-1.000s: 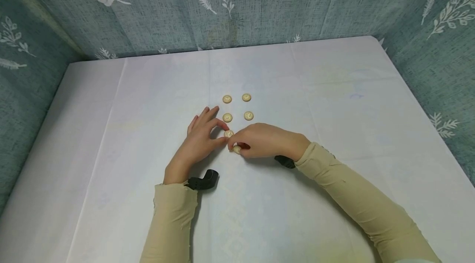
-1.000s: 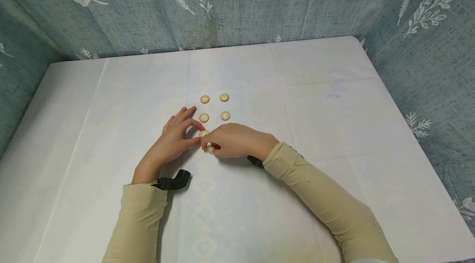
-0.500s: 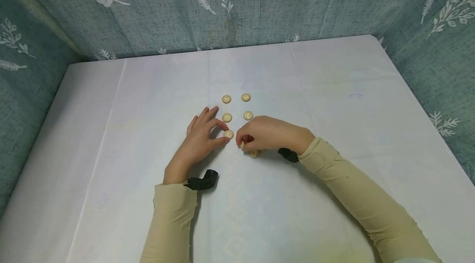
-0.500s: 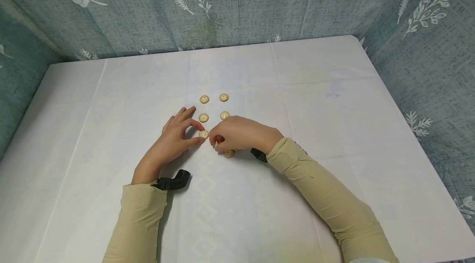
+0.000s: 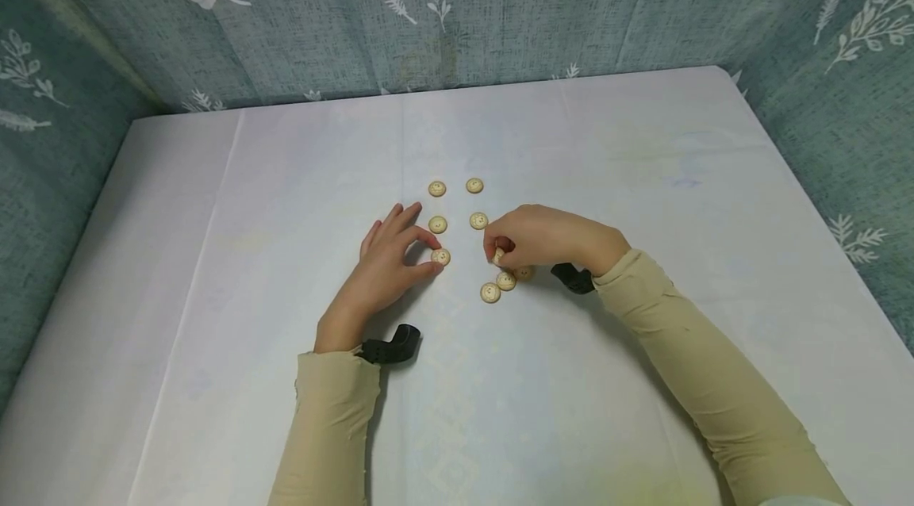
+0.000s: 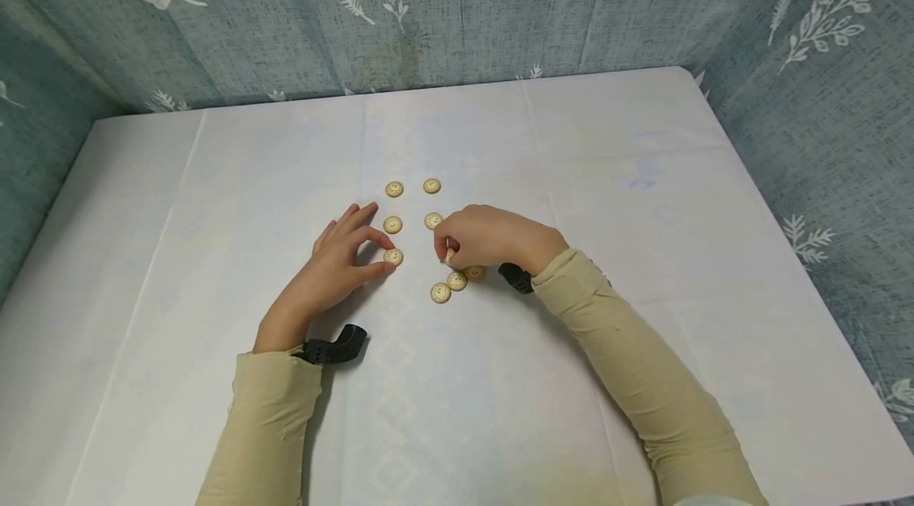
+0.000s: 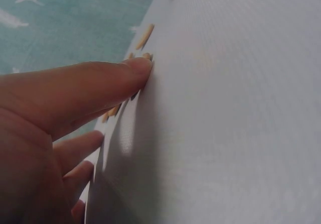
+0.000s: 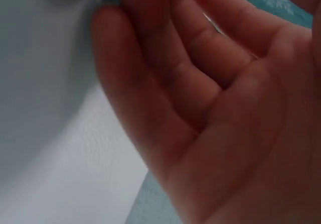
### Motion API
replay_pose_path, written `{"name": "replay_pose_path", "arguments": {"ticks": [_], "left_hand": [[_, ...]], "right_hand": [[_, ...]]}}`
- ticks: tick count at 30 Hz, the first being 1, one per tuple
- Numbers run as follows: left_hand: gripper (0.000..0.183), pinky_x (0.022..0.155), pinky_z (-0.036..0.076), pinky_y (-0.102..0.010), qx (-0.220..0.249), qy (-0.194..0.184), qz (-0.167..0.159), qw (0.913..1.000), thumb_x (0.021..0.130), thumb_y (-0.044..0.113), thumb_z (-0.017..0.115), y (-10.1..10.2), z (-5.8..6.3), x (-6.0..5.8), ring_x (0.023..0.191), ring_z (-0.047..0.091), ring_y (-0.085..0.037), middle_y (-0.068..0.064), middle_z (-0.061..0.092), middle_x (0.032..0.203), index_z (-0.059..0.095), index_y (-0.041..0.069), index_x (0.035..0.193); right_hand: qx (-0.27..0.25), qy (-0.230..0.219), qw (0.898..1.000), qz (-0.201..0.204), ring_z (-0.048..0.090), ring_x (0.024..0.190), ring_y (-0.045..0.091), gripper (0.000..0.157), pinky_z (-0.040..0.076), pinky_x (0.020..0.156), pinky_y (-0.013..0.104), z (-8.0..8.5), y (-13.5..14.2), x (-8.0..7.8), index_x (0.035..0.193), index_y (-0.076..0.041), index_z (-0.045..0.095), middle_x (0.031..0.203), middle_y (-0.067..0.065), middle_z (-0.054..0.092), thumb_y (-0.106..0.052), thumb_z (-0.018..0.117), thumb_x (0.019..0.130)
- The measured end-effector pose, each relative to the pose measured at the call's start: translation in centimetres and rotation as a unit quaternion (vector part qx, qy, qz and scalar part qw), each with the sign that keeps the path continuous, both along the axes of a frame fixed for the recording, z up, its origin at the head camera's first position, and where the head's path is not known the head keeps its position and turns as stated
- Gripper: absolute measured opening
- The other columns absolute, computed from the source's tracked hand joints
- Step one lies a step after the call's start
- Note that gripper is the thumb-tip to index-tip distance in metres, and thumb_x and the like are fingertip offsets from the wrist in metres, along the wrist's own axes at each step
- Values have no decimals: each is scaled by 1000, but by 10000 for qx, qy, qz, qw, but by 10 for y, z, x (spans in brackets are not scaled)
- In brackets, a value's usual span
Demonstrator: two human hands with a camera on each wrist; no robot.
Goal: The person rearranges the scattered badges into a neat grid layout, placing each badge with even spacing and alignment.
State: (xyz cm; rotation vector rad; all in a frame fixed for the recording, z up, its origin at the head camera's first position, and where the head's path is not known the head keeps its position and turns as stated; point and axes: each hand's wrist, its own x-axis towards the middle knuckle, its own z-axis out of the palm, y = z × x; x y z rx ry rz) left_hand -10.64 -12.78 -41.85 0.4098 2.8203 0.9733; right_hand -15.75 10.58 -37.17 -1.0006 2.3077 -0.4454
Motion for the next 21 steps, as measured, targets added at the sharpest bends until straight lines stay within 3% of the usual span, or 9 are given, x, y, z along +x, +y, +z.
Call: {"name": "replay_pose_path", "arguments": {"ticks": [6,21], "left_hand": [[19,105,0,-44,-5,-50,27,10000,77,30,69,-1,0,1,135,5,-23,-6,23,145,59,21,90],[20,105,0,-43,61,13,-19,10000,76,30,69,0,0,0,135,5,-22,-6,25,144,59,22,90]], "right_hand": [[31,-40,10000,-69,49,69,11,16,41,65,27,-1,5,-6,95,-16,60,76,-5,55,-12,56,80],[0,-79,9996,-257,48,74,13,15,39,67,28,-5,14,-13,92,-19,59,78,-4,53,-16,64,78]]}}
